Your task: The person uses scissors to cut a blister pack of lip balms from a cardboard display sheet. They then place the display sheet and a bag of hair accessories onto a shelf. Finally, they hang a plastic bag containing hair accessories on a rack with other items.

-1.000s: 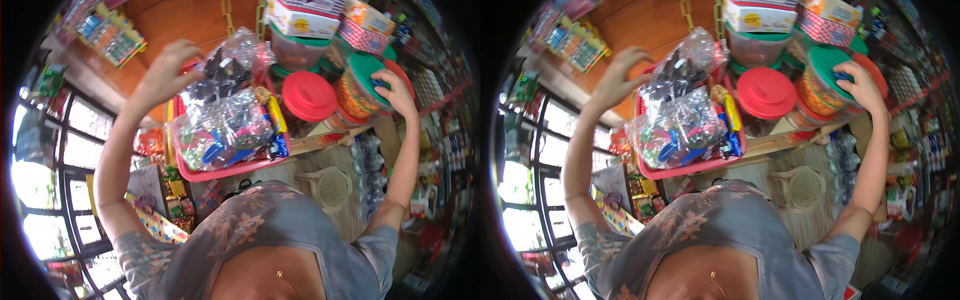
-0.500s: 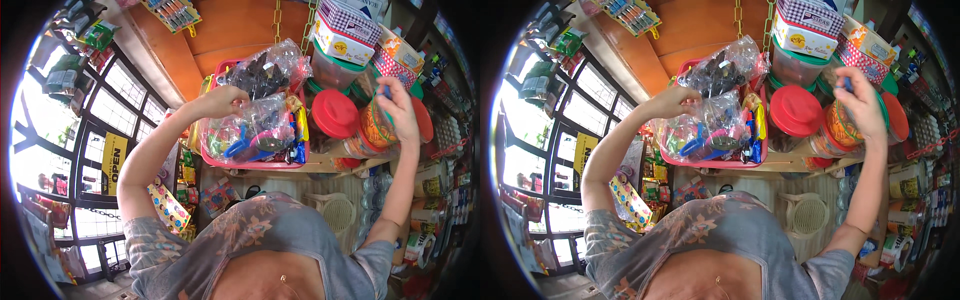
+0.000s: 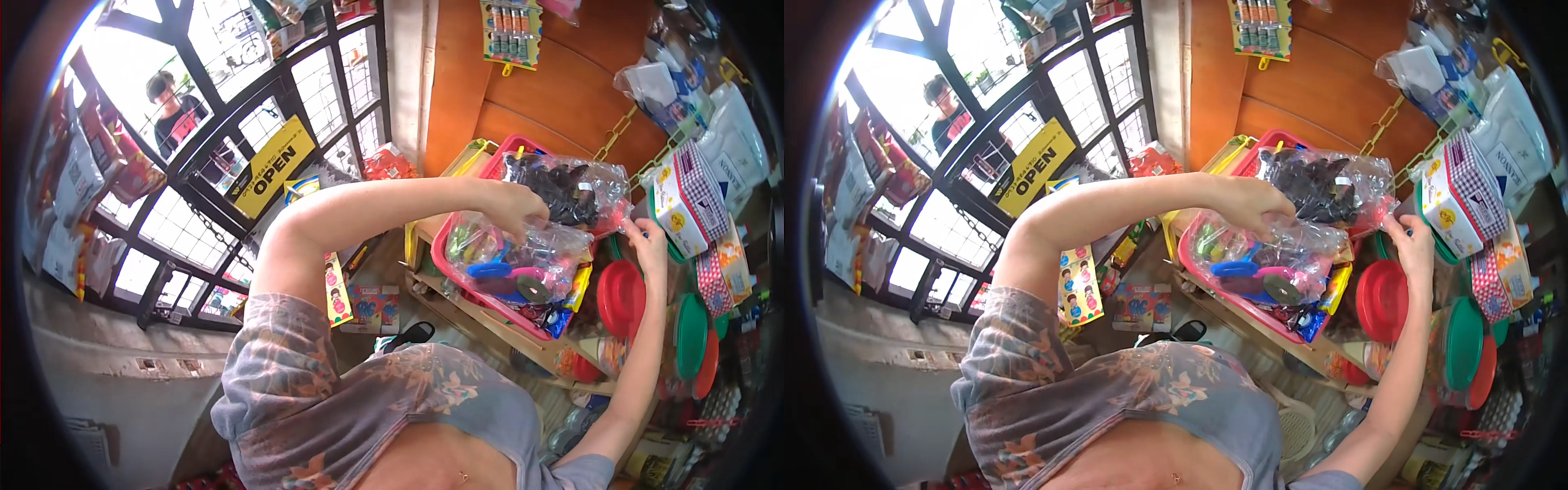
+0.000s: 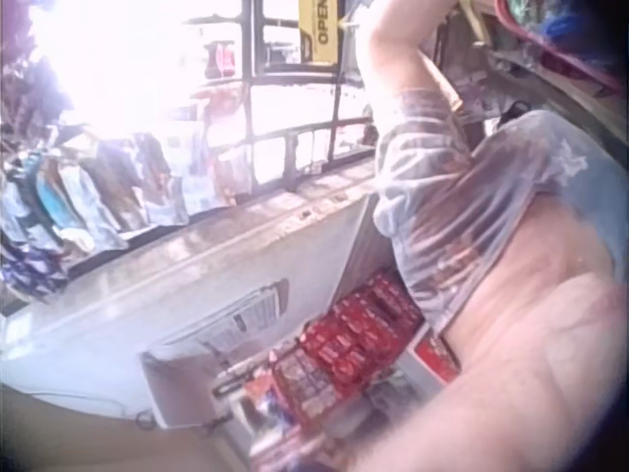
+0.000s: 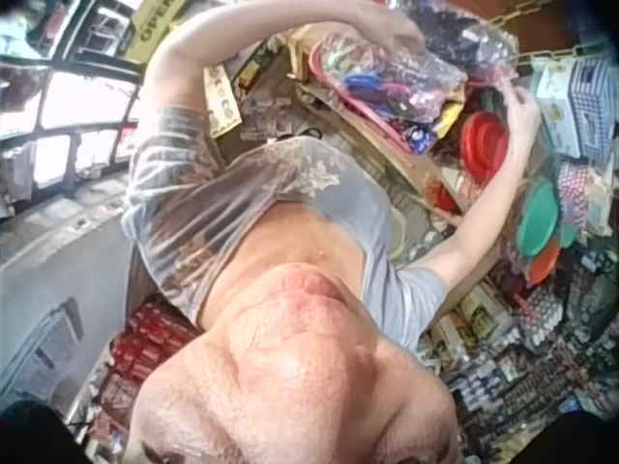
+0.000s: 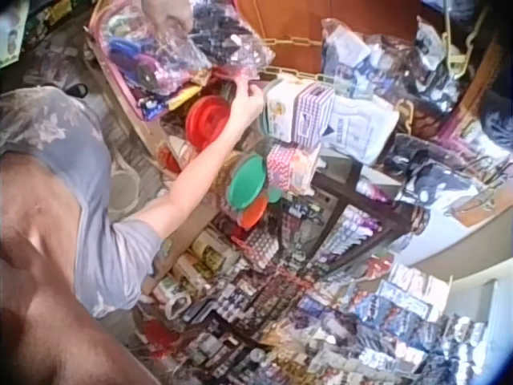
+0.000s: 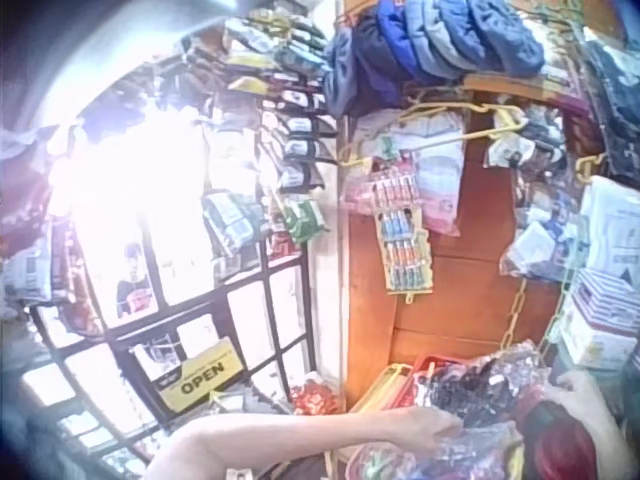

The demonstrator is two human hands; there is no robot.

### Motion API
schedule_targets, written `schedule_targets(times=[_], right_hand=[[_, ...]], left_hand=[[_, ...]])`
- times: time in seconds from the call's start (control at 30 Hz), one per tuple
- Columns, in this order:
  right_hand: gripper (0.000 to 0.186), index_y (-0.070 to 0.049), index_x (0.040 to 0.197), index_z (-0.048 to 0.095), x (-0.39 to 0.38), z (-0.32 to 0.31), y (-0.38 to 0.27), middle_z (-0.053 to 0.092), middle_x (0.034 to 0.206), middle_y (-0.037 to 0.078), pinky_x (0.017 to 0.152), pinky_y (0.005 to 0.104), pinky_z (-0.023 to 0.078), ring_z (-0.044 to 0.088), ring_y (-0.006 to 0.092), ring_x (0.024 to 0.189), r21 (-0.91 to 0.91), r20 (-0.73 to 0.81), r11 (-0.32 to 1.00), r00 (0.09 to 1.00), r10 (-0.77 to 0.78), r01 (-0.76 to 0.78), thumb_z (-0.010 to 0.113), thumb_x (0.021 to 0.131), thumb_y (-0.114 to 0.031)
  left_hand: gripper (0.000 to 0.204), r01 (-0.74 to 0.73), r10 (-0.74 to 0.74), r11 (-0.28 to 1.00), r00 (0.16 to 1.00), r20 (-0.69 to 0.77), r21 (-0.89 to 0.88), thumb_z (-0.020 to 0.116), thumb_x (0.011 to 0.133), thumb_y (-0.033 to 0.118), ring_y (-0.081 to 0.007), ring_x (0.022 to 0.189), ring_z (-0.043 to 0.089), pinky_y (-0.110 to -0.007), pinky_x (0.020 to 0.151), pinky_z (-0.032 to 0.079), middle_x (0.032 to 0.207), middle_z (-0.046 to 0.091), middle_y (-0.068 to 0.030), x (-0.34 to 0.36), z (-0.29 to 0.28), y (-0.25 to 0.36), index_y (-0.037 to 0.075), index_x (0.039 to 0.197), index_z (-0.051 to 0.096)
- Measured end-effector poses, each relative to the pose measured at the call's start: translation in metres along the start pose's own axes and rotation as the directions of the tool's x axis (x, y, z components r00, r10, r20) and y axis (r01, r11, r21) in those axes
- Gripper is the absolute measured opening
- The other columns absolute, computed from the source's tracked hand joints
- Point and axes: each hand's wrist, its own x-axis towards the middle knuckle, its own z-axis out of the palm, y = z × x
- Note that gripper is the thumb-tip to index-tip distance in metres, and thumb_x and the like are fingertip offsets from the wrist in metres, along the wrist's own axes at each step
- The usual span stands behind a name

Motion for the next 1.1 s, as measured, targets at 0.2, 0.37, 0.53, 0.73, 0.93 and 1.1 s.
schedule_targets(times=[0.2, 0.37, 0.53, 0.73, 0.93, 1.1], right_hand=[[0.014, -0.003, 0.077, 0.056, 0.004, 0.011, -0.057, 0.053, 0.062, 0.001, 0.041, 0.0212, 0.032, 0.044, 0.0067, 0.044, 0.281, 0.203, 0.935, 0.966, 0.161, -0.216, 0.064, 0.076, -0.015], [0.005, -0.004, 0.076, 0.053, 0.010, 0.006, -0.088, 0.051, 0.062, 0.000, 0.046, 0.0211, 0.036, 0.048, 0.0072, 0.050, 0.531, 0.202, 0.845, 0.978, -0.061, -0.057, 0.058, 0.076, -0.006], [0.019, 0.000, 0.095, 0.060, 0.005, 0.006, -0.160, 0.059, 0.083, 0.001, 0.072, 0.0240, 0.043, 0.053, 0.0095, 0.079, 0.525, 0.169, 0.809, 0.899, -0.404, 0.265, 0.058, 0.076, 0.001], [0.021, 0.000, 0.099, 0.058, 0.000, -0.005, -0.189, 0.059, 0.081, 0.008, 0.071, 0.0281, 0.045, 0.057, 0.0149, 0.075, 0.529, 0.152, 0.676, 0.727, -0.670, 0.512, 0.058, 0.078, 0.000], [0.031, -0.002, 0.110, 0.054, -0.018, -0.027, -0.179, 0.062, 0.099, 0.009, 0.068, 0.0270, 0.045, 0.056, 0.0173, 0.073, 0.391, -0.096, 0.753, 0.838, -0.538, 0.529, 0.058, 0.079, 0.000], [0.029, -0.004, 0.104, 0.059, -0.044, -0.058, -0.154, 0.062, 0.089, 0.004, 0.064, 0.0214, 0.044, 0.053, 0.0067, 0.071, 0.361, -0.171, 0.832, 0.907, -0.386, 0.422, 0.061, 0.076, 0.003]], left_hand=[[0.046, -0.052, 0.060, 0.993, 0.996, -0.073, 0.105, 0.070, 0.070, 0.025, -0.0303, 0.090, 0.059, -0.038, 0.078, 0.045, 0.094, 0.062, -0.0148, -0.015, -0.020, 0.023, 0.005, 0.110, 0.058], [0.030, -0.104, 0.164, 0.955, 0.965, -0.204, 0.276, 0.068, 0.069, 0.017, -0.0308, 0.093, 0.057, -0.037, 0.081, 0.045, 0.098, 0.060, -0.0158, -0.032, -0.086, 0.055, 0.000, 0.094, 0.063], [0.024, -0.231, 0.476, 0.760, 0.834, -0.278, 0.607, 0.066, 0.059, 0.007, -0.0353, 0.128, 0.030, -0.048, 0.102, 0.029, 0.138, 0.035, -0.0135, -0.052, -0.125, 0.068, 0.007, 0.084, 0.066], [0.020, -0.138, 0.395, 0.608, 0.907, -0.147, 0.782, 0.065, 0.053, -0.003, -0.0290, 0.129, 0.032, -0.051, 0.104, 0.027, 0.129, 0.048, -0.0055, -0.050, -0.113, 0.083, 0.008, 0.070, 0.062], [0.029, 0.043, 0.339, 0.660, 0.874, -0.349, 0.750, 0.062, 0.059, -0.007, -0.0282, 0.095, 0.057, -0.036, 0.091, 0.044, 0.095, 0.060, -0.0092, -0.091, -0.140, 0.077, 0.004, 0.085, 0.062], [0.026, 0.520, 0.293, 0.728, 0.353, -0.889, 0.446, 0.063, 0.073, -0.006, -0.0179, 0.093, 0.060, -0.030, 0.083, 0.047, 0.099, 0.064, -0.0080, -0.187, -0.140, 0.093, 0.003, 0.097, 0.064]])
